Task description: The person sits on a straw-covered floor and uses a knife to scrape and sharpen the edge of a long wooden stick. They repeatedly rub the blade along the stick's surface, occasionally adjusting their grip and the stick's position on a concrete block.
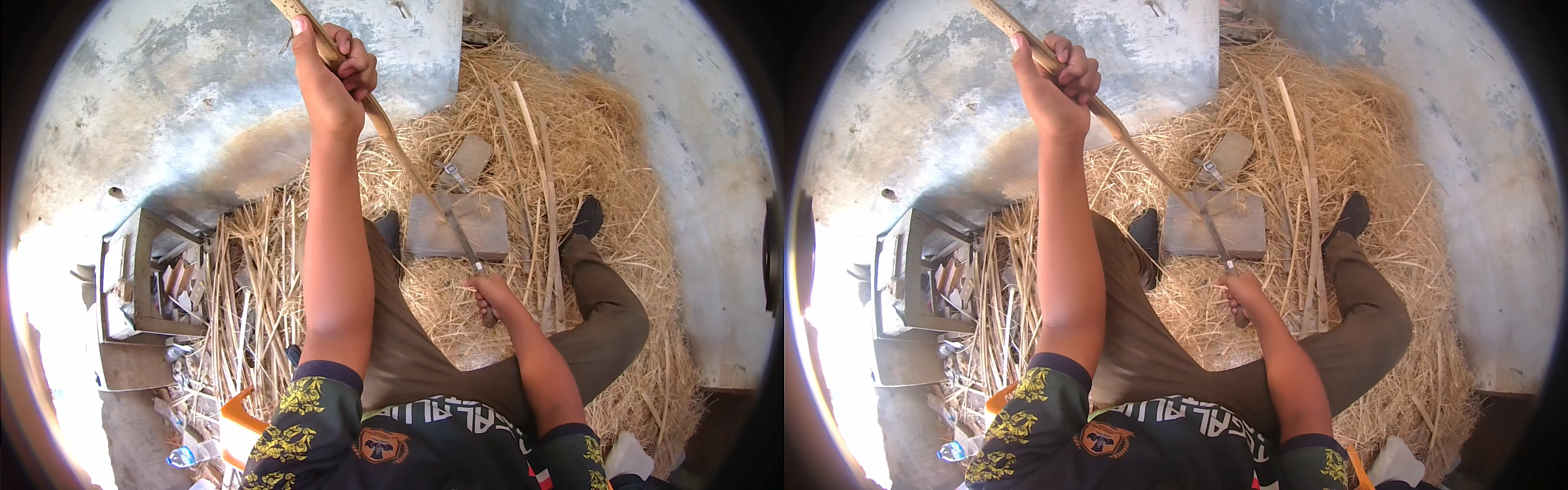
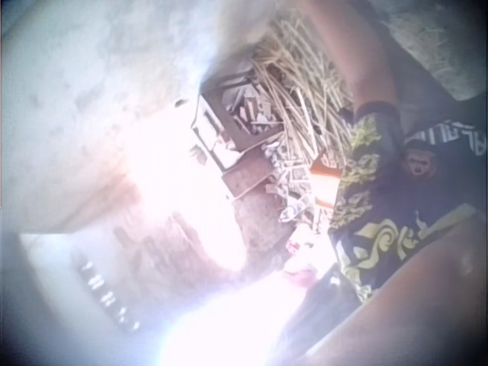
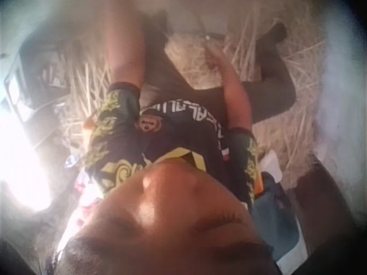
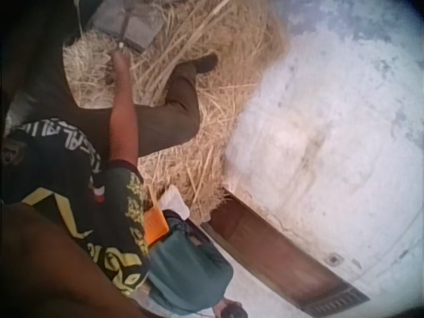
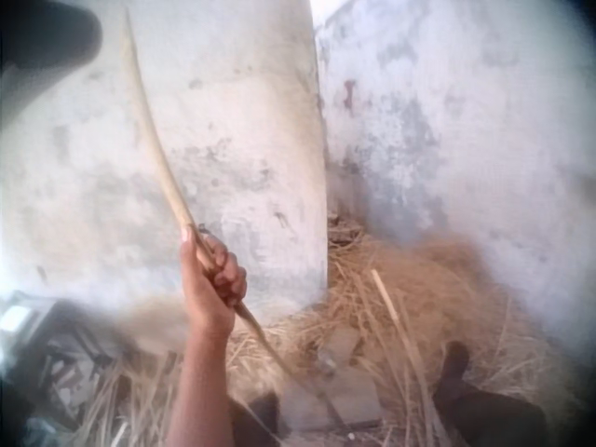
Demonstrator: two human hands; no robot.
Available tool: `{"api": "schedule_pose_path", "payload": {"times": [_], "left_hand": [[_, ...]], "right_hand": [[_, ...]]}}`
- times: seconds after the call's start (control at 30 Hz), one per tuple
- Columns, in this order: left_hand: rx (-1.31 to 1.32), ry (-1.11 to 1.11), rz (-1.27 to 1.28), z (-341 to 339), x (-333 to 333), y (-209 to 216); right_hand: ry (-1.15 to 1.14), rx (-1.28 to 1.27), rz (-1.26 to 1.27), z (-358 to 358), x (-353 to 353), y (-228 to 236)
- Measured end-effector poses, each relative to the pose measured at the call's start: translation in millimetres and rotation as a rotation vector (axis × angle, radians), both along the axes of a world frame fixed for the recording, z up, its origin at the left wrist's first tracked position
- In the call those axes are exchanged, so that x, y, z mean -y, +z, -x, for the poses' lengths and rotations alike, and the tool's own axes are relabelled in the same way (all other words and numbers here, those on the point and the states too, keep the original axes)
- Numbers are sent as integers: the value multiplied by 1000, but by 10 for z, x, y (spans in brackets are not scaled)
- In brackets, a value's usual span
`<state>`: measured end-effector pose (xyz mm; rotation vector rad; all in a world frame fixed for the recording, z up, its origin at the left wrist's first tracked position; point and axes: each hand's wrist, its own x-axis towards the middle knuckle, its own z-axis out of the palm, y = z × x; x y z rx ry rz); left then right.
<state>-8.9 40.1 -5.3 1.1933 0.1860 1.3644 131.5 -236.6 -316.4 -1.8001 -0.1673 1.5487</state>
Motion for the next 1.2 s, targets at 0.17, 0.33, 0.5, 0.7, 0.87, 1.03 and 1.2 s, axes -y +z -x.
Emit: {"api": "schedule_pose_path", "payload": {"times": [0.17,0.33,0.5,0.7,0.87,1.03,1.2], "left_hand": [[17,4,-1,34,-26,-3],[7,16,-2,74,-39,-9],[-2,10,-4,57,-13,8],[1,33,10,23,15,42],[11,-22,27,80,-74,-20],[12,-6,26,193,-123,-38],[66,70,25,159,-195,-84]], "right_hand": [[23,747,-338,176,-90,245],[-98,795,-518,157,-162,650],[277,889,132,15,221,-37],[261,450,134,-46,252,-73],[89,108,26,-47,238,51],[340,1102,-270,201,180,540],[131,1005,-598,341,27,1007]]}}
